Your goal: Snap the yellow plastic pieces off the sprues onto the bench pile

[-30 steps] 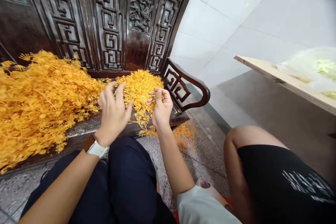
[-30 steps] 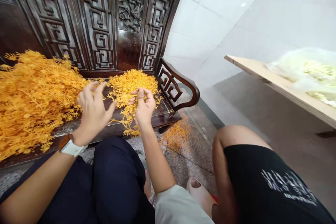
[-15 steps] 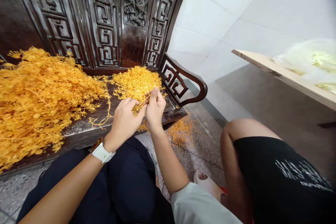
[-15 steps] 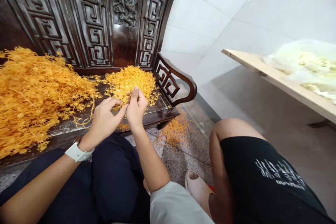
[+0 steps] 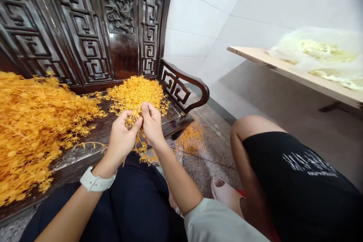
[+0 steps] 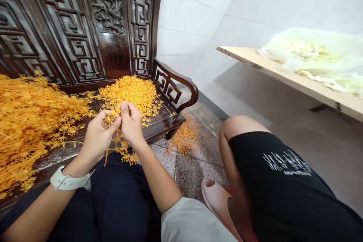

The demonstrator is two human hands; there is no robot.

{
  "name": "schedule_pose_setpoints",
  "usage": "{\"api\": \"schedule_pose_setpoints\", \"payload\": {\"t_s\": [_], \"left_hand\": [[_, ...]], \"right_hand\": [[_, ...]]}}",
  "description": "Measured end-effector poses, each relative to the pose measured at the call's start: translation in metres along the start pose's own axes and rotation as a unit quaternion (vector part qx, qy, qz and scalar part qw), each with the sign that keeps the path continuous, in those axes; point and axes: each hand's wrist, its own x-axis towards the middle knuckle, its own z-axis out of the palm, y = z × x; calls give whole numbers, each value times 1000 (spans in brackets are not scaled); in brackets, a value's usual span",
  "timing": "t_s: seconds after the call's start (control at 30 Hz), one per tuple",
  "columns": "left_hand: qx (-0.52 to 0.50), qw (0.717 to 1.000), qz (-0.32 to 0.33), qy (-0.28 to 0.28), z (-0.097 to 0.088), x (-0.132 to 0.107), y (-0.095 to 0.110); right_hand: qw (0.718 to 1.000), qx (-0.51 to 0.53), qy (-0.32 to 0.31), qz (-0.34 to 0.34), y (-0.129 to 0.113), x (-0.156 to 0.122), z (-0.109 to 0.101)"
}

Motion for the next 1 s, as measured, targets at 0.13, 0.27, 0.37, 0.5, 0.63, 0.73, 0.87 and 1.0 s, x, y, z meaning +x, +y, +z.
{"api": "schedule_pose_setpoints", "payload": {"t_s": [0.13,0.27,0.37,0.5,0.63,0.73,0.87,1.0], "left_hand": [[-67,993,-89,-47,7,0,6],[14,998,-15,-64,9,5,1],[56,996,62,28,11,10,-7],[50,989,105,93,17,14,-17],[9,996,66,53,24,16,-20],[6,998,51,40,27,17,-16],[59,996,73,4,21,23,-11],[-32,999,-7,-32,15,26,-10]], "right_hand": [[993,-94,-16,-66,1,1,-13],[996,-67,-25,-53,-1,2,-17],[1000,-27,-10,-9,-5,-1,-13],[996,-79,7,-33,-8,-6,-9],[985,-152,34,-76,-5,-6,-12],[983,-163,20,-79,-2,-3,-15],[999,-8,-39,22,2,2,-16],[991,67,-89,77,3,6,-16]]}}
